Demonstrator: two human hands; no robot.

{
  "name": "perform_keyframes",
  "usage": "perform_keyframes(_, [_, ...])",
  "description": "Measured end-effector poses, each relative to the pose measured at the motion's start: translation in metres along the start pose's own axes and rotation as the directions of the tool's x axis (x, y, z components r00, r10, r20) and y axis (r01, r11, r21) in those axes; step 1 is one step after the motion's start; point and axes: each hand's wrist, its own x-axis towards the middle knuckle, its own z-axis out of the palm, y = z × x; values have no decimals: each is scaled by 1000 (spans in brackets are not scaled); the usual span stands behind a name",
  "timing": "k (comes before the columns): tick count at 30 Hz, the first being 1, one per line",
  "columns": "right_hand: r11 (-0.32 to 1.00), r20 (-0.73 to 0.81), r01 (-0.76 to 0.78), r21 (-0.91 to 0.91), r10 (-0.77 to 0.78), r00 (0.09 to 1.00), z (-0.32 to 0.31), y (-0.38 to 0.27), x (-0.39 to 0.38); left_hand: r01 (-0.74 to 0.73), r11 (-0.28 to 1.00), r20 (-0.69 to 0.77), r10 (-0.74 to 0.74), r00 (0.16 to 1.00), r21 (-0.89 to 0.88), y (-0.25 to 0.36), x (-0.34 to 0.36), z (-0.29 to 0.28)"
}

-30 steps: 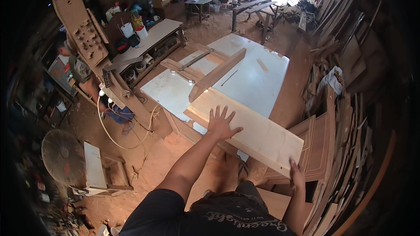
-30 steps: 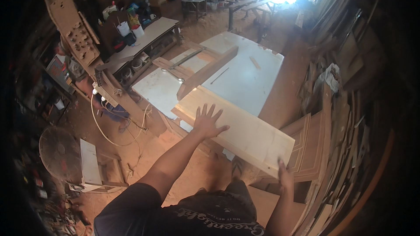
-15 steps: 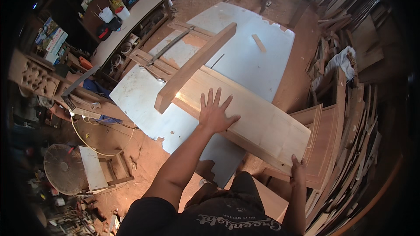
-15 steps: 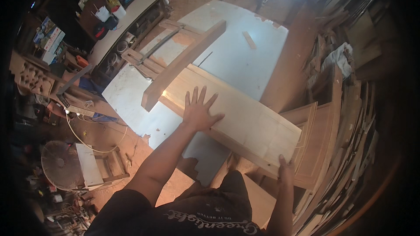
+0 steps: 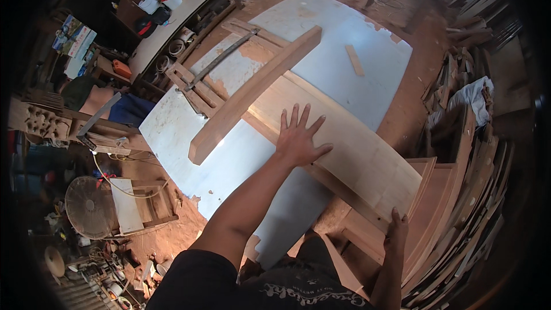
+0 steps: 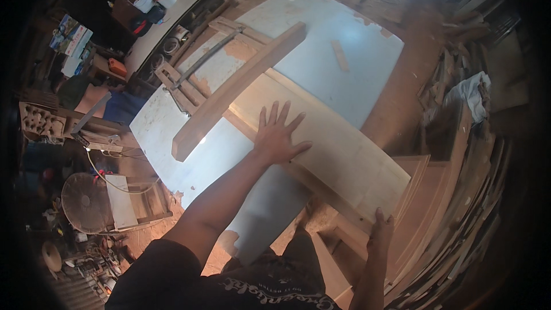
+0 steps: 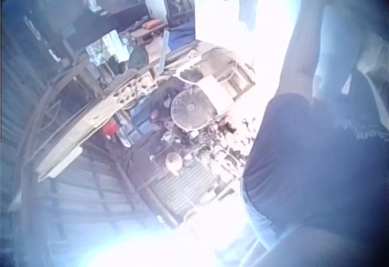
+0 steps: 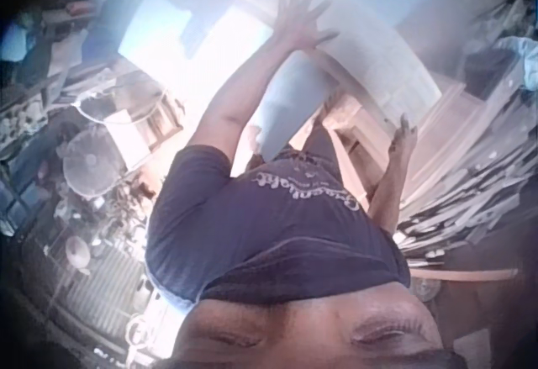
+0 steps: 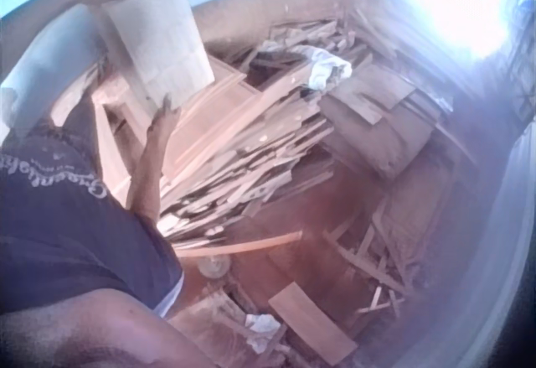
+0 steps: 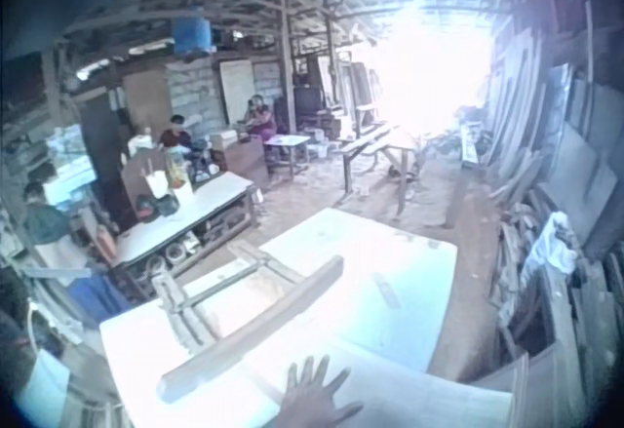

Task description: The person operates a table saw to cut rectangular wooden boards into smaller pieces. They feed the boards through the saw blade one at a time, using a push stick to guide the wood safely. The cut pieces are collected and stacked on the floor to the right of the machine.

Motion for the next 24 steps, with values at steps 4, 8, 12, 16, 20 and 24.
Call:
perform_keyframes(4, [999, 8, -5, -46, 6, 1000, -2, -12, 27, -6, 1000, -4, 6, 1000, 29, 8, 28, 6])
perform_keyframes(8, [995, 13, 59, -75, -58, 998, 1, -20, 57, 15, 998, 40, -17, 999, 54, 14, 55, 8])
perform_keyframes(12, [986, 79, 166, -26, -163, 983, 2, -27, 91, 9, 996, 76, -16, 997, 88, 26, 88, 9])
perform_keyframes(16, [988, 142, 148, 32, -151, 978, -10, -30, 105, -17, 989, 87, 4, 996, 145, 38, 104, 18])
perform_keyframes(20, [996, 213, 91, -4, -88, 973, -64, -3, 52, -66, 991, 73, 58, 996, 114, 50, 32, 21])
perform_keyframes(24, [998, 309, 64, -11, -57, 949, -113, 8, -59, -120, 990, 59, 116, 991, 68, 69, -91, 7])
